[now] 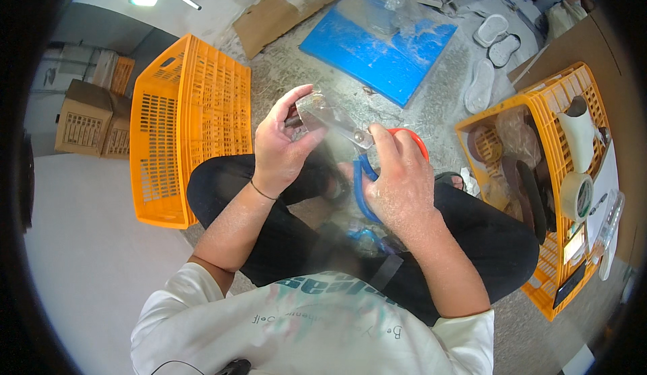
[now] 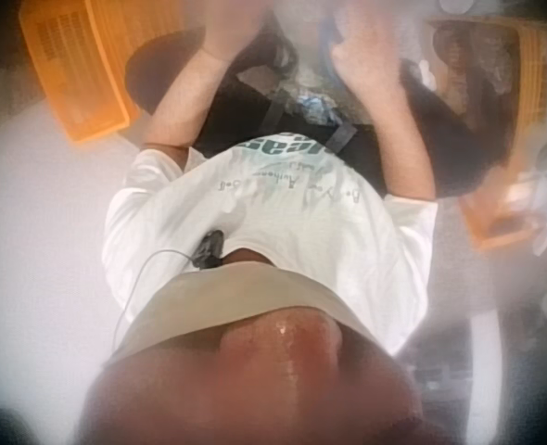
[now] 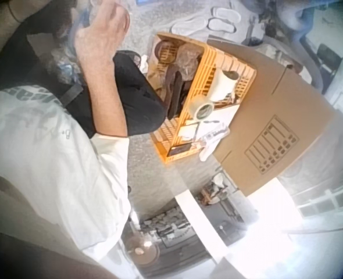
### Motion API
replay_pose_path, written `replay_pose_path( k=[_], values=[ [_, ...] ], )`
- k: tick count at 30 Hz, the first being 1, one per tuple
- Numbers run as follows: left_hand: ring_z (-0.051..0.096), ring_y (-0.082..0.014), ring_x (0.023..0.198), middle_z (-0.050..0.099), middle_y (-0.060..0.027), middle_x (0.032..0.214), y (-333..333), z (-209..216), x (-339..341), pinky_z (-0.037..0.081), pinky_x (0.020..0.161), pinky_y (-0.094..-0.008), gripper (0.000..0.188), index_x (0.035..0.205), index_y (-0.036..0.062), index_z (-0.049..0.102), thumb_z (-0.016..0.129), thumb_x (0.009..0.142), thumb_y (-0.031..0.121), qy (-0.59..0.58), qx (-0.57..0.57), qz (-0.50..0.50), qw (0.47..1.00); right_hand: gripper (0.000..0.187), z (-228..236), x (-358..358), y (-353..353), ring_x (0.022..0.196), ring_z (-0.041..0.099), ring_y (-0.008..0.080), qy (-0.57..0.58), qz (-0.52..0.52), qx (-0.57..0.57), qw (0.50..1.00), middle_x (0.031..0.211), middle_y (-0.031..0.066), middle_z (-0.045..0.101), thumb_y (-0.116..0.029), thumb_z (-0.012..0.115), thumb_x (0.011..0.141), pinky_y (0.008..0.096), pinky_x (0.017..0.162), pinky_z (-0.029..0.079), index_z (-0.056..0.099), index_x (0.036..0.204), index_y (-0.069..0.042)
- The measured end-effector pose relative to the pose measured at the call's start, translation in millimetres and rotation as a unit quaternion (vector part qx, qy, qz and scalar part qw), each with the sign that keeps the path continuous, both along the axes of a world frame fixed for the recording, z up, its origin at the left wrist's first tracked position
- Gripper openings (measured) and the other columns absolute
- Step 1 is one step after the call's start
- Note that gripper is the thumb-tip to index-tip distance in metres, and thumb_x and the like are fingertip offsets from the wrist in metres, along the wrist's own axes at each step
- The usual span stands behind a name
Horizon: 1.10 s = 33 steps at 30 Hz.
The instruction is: The person uses shears to trim a small cylindrical wooden object, then switches to sanding it with a sanding belt against a rotating grinding wheel. The person handles the object and sanding belt with both hands while seated on the floor.
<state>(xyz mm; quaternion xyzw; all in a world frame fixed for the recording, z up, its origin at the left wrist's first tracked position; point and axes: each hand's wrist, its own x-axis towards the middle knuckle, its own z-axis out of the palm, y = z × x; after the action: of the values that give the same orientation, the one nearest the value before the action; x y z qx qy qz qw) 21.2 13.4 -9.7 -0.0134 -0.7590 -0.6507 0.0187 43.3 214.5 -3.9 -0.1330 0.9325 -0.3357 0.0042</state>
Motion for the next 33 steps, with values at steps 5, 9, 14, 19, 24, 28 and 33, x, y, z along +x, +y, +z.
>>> replay_pose_path(
  k=[5, 9, 14, 19, 24, 28, 33],
  values=[
    [0.061, -0.0107, 0.107, 0.061, -0.0057, 0.118, 2, -2, 1, 0.05, 0.093, -0.0254, 0.058, 0.134, -0.0015, 0.054, 0.074, 0.08, -0.008, 0.025, -0.055, 0.004, 0.998, 0.045, 3, -7, 9, 0.078, 0.066, 0.0322, -0.107, 0.018, -0.028, 0.994, 0.087, 0.0164, 0.066, -0.029, 0.078, 0.084, 0.0409, 0.07, 0.053, 0.061, 0.116, -0.001],
    [0.062, -0.013, 0.106, 0.06, -0.0068, 0.12, 3, -1, -2, 0.051, 0.094, -0.0272, 0.061, 0.136, -0.0022, 0.052, 0.073, 0.08, -0.009, -0.005, 0.055, -0.012, 0.998, 0.041, 5, -8, 8, 0.067, 0.061, 0.0226, -0.295, -0.053, -0.242, 0.923, 0.076, 0.0123, 0.065, -0.03, 0.076, 0.086, 0.0358, 0.067, 0.05, 0.064, 0.111, 0.0],
    [0.062, -0.0175, 0.11, 0.059, -0.0108, 0.127, 3, -2, -4, 0.055, 0.089, -0.0303, 0.06, 0.137, -0.0032, 0.051, 0.071, 0.081, -0.009, -0.065, 0.24, -0.044, 0.968, 0.053, 6, -5, 3, 0.075, 0.063, 0.0221, -0.196, -0.014, -0.188, 0.962, 0.078, 0.0122, 0.062, -0.036, 0.077, 0.087, 0.0374, 0.074, 0.051, 0.058, 0.119, 0.002],
    [0.06, -0.016, 0.109, 0.057, -0.0114, 0.129, -2, -6, -5, 0.052, 0.089, -0.0277, 0.06, 0.138, -0.0054, 0.05, 0.074, 0.082, -0.005, -0.098, 0.251, -0.007, 0.963, 0.065, 11, -6, 3, 0.081, 0.062, 0.025, -0.227, -0.008, -0.142, 0.963, 0.088, 0.0159, 0.063, -0.041, 0.079, 0.083, 0.039, 0.078, 0.05, 0.054, 0.127, 0.0],
    [0.06, -0.0135, 0.103, 0.061, -0.0103, 0.123, -2, -9, -4, 0.05, 0.088, -0.0244, 0.059, 0.137, -0.0048, 0.052, 0.073, 0.082, -0.006, -0.03, 0.196, -0.004, 0.98, 0.069, 13, -3, 6, 0.085, 0.061, 0.0256, -0.107, 0.005, -0.058, 0.993, 0.099, 0.0154, 0.061, -0.042, 0.081, 0.08, 0.0389, 0.079, 0.05, 0.054, 0.129, -0.001],
    [0.06, -0.0114, 0.099, 0.062, -0.0075, 0.117, -2, -4, -1, 0.05, 0.086, -0.0241, 0.06, 0.137, -0.0052, 0.052, 0.075, 0.081, -0.007, -0.048, 0.206, -0.023, 0.977, 0.068, 12, 0, 7, 0.089, 0.062, 0.028, -0.048, 0.011, -0.012, 0.999, 0.107, 0.0147, 0.061, -0.04, 0.081, 0.079, 0.0401, 0.08, 0.051, 0.054, 0.129, -0.002],
    [0.057, -0.01, 0.097, 0.06, -0.0041, 0.11, 7, -5, 3, 0.048, 0.085, -0.0246, 0.06, 0.136, -0.0055, 0.053, 0.075, 0.081, -0.006, -0.023, 0.202, -0.002, 0.979, 0.057, 14, 2, 8, 0.092, 0.065, 0.0365, -0.021, 0.005, 0.002, 1.0, 0.104, 0.0189, 0.064, -0.035, 0.078, 0.083, 0.0451, 0.078, 0.052, 0.056, 0.124, -0.003]
  ],
)
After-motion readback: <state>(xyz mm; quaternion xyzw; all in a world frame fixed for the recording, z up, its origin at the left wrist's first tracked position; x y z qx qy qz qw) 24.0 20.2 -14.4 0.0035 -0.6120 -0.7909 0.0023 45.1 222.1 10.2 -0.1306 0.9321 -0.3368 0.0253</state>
